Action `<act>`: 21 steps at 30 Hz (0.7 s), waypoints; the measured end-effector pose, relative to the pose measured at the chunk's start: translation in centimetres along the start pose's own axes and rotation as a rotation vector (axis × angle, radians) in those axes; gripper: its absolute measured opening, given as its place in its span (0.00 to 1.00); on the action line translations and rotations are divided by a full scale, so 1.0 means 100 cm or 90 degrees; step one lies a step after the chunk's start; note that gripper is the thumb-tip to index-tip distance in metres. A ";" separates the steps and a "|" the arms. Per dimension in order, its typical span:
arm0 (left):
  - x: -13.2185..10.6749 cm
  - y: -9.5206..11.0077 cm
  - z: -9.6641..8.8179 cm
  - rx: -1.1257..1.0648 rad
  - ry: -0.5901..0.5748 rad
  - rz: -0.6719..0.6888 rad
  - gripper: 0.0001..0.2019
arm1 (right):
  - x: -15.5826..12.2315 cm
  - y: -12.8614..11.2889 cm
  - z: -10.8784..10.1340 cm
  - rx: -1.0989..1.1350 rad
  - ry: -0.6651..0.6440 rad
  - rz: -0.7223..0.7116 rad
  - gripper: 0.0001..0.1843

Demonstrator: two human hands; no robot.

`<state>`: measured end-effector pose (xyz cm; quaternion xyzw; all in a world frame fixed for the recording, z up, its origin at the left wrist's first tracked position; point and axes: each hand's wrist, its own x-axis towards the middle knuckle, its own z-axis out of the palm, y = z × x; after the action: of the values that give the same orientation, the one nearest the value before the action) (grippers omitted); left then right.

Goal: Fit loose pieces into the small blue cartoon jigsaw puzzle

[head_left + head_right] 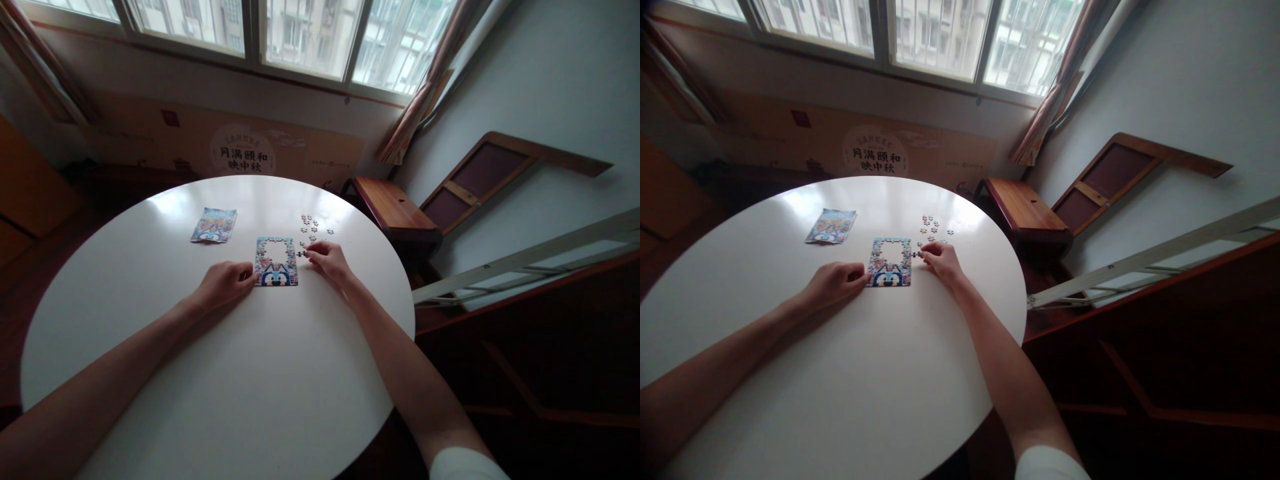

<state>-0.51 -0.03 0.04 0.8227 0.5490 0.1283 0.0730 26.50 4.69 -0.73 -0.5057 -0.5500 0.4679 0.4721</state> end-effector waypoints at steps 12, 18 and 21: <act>0.001 -0.002 0.001 0.000 0.001 0.002 0.19 | 0.001 0.002 0.000 0.000 0.004 0.005 0.15; 0.001 -0.002 0.001 0.005 -0.003 -0.001 0.19 | 0.001 0.003 0.000 0.000 0.001 0.007 0.16; 0.001 -0.003 0.002 0.006 0.001 0.004 0.20 | 0.002 0.003 0.000 -0.005 0.000 0.006 0.16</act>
<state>-0.66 0.18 -0.21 0.8248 0.5468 0.1268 0.0681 26.56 4.87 -1.04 -0.5100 -0.5493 0.4685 0.4677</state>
